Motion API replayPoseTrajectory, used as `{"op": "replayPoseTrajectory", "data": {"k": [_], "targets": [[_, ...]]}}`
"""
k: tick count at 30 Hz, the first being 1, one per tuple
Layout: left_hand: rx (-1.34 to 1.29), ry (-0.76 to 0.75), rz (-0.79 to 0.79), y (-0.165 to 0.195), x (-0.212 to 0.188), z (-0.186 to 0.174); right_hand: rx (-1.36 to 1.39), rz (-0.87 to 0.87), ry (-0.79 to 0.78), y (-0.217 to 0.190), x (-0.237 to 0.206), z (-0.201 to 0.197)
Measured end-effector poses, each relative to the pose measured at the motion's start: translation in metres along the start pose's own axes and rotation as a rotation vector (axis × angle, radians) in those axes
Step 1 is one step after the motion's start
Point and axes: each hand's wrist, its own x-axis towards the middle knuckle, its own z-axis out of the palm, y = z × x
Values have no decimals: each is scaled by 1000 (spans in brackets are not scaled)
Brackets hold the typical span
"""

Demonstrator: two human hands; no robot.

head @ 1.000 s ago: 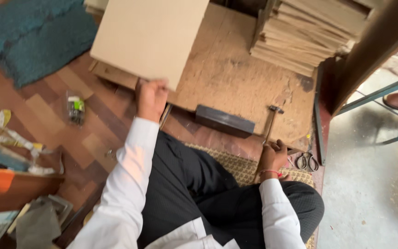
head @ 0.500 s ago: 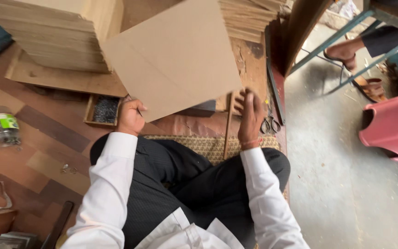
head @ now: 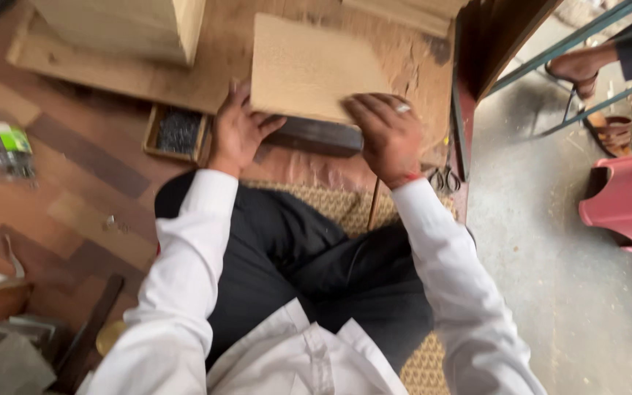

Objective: The person sits on the floor and repeatedly assembles small wooden boxes. They place a metal corner bracket on the edge of a wooden panel, pick up a hammer, and drive a nail into the bracket to secure it. The person then moves the finished box aside and repeats the process with a new panel.

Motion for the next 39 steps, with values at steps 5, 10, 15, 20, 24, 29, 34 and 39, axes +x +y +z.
{"op": "replayPoseTrajectory", "data": {"k": [5, 10, 15, 20, 24, 29, 34, 39], "targets": [[406, 29, 80, -23, 10, -38, 9, 22, -106, -6, -45, 74], [1009, 226, 178, -33, 36, -44, -51, 422, -145, 22, -87, 124], [1861, 206, 227, -35, 37, -23, 134, 692, -163, 37, -118, 139], [1960, 178, 220, -43, 26, -18, 82, 814, -90, 32, -139, 152], [1944, 120, 257, -45, 33, -25, -18, 786, -39, 35, -135, 160], [1946, 111, 353, -50, 39, -32, 20, 800, -96, 31, -129, 155], [1945, 162, 376, -52, 40, -37, 16, 841, -127, 26, -126, 151], [1773, 252, 287, -49, 41, -36, 26, 885, -155, 28, -124, 149]]}}
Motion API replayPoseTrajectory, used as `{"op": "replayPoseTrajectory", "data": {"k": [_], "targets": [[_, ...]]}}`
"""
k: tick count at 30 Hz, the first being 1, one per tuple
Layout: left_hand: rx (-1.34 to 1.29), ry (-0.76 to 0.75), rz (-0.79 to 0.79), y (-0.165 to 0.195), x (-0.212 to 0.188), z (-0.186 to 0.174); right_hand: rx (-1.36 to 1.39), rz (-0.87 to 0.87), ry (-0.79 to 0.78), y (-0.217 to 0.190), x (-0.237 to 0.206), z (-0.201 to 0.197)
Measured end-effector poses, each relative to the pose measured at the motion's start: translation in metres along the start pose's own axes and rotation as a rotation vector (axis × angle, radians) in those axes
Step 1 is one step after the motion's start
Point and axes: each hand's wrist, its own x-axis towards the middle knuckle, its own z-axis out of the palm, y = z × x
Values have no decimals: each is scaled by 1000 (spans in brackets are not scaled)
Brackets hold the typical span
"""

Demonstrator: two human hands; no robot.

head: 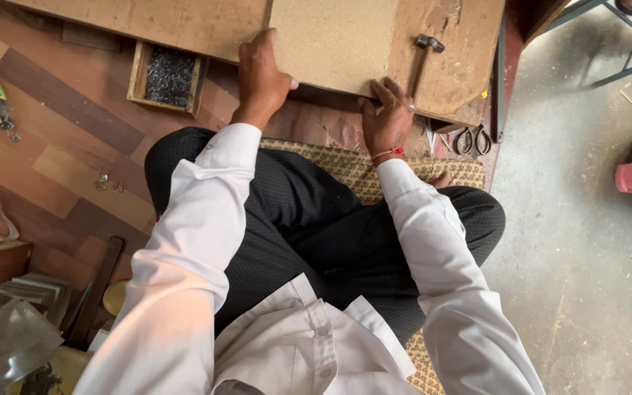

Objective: The person sits on the floor and repeatedly assembles small wooden boxes. They place a metal corner bracket on the edge of a wooden panel, pick up a hammer, and drive a nail into the bracket to secure it. The person then moves the finished box aside and repeats the process with a new panel.

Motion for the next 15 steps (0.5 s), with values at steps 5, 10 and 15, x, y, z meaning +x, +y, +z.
{"op": "replayPoseTrajectory", "data": {"k": [5, 10, 15], "targets": [[-70, 78, -172, 0, -3, -1, -46, -11, -30, 1, -5, 3], [-341, 165, -325, -4, -1, -8, -30, -80, -16, -2, -11, 10], [-999, 119, -372, 24, -3, -27, -39, -192, -107, -11, -12, 7]]}}
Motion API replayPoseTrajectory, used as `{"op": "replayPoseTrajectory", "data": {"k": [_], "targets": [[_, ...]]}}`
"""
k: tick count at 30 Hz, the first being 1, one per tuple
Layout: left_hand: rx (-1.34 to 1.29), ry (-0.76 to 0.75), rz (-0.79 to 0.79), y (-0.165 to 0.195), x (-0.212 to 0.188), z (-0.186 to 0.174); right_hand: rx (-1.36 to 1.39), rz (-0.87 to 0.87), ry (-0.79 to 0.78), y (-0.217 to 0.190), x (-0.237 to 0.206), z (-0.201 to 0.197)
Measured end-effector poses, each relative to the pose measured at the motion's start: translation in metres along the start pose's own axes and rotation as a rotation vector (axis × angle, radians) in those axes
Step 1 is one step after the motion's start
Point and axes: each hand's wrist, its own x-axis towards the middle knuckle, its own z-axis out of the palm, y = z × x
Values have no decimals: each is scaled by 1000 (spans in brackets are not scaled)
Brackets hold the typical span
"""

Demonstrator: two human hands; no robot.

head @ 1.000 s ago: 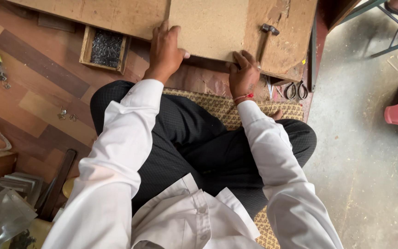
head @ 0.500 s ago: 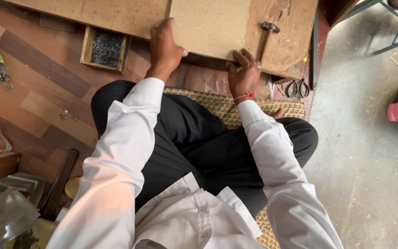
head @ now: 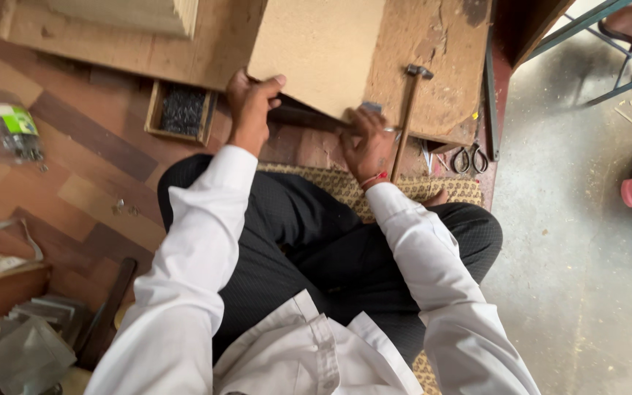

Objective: The person sits on the floor and repeatedly assembles small wooden boxes. They place a metal corner bracket on the edge of a wooden panel, pick up a hammer, and drive a nail into the bracket to secure it. The person then moves the finished box aside and repeats the process with a new panel.

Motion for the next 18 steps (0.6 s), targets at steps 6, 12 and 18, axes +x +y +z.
{"op": "replayPoseTrajectory", "data": {"k": [6, 12, 18], "targets": [[442, 61, 728, 51, -42, 29, 202, -130, 70, -18, 1, -13], [935, -361, 1413, 18, -56, 26, 1943, 466, 16, 14, 14, -38], [1089, -627, 1043, -44, -58, 38, 1308, 646, 14, 13, 13, -26]]}}
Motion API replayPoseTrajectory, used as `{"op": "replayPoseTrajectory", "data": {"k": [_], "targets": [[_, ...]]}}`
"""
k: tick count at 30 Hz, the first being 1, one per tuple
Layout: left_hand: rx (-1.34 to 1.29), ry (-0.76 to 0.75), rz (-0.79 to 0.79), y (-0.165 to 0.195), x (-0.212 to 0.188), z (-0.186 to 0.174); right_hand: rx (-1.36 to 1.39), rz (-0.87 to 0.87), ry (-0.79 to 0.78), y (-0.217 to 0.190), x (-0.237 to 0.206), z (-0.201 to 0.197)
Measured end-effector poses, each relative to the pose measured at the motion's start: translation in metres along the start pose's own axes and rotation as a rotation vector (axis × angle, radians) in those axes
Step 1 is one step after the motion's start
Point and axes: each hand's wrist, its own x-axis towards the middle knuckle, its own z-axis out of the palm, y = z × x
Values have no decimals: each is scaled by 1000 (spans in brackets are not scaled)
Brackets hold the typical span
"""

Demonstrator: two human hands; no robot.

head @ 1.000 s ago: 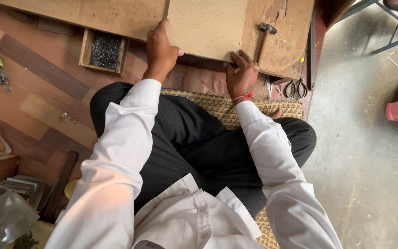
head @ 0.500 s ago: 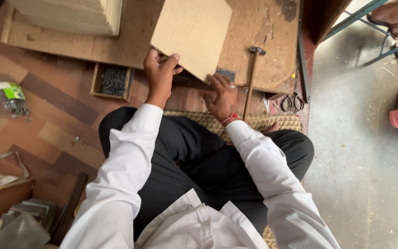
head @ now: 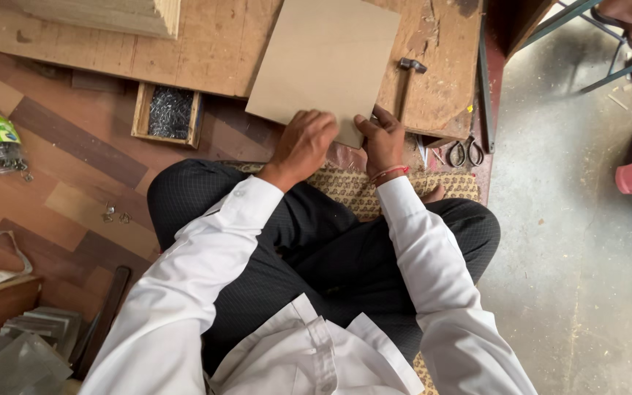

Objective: The person sits on the floor and repeatedly assembles small wooden boxes. They place a metal corner bracket on the edge of a wooden panel, pick up a hammer, and drive a nail into the bracket to secure it. The person then moves the finished box aside and repeats the process with a new panel.

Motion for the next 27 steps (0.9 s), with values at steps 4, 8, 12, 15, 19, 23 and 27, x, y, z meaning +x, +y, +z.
{"op": "replayPoseTrajectory", "data": {"k": [4, 8, 12, 15, 19, 23, 27], "targets": [[254, 135, -331, -14, 1, -12, -326, -243, -18, -16, 6, 2], [113, 123, -687, -33, -3, -25, -930, -296, -20, -20, 6, -3], [125, 232, -667, -50, -10, -12, -1352, -751, 95, 10, 0, -6], [140, 258, -656, -61, -12, -2, -1212, -715, 231, 26, 6, -11], [45, 259, -712, -67, -9, -4, -1113, -616, 225, 30, 12, -14], [-23, 252, -777, -62, -3, -13, -1098, -644, 241, 27, 12, -9], [-8, 276, -753, -55, -1, -17, -1033, -668, 238, 26, 12, -3]]}}
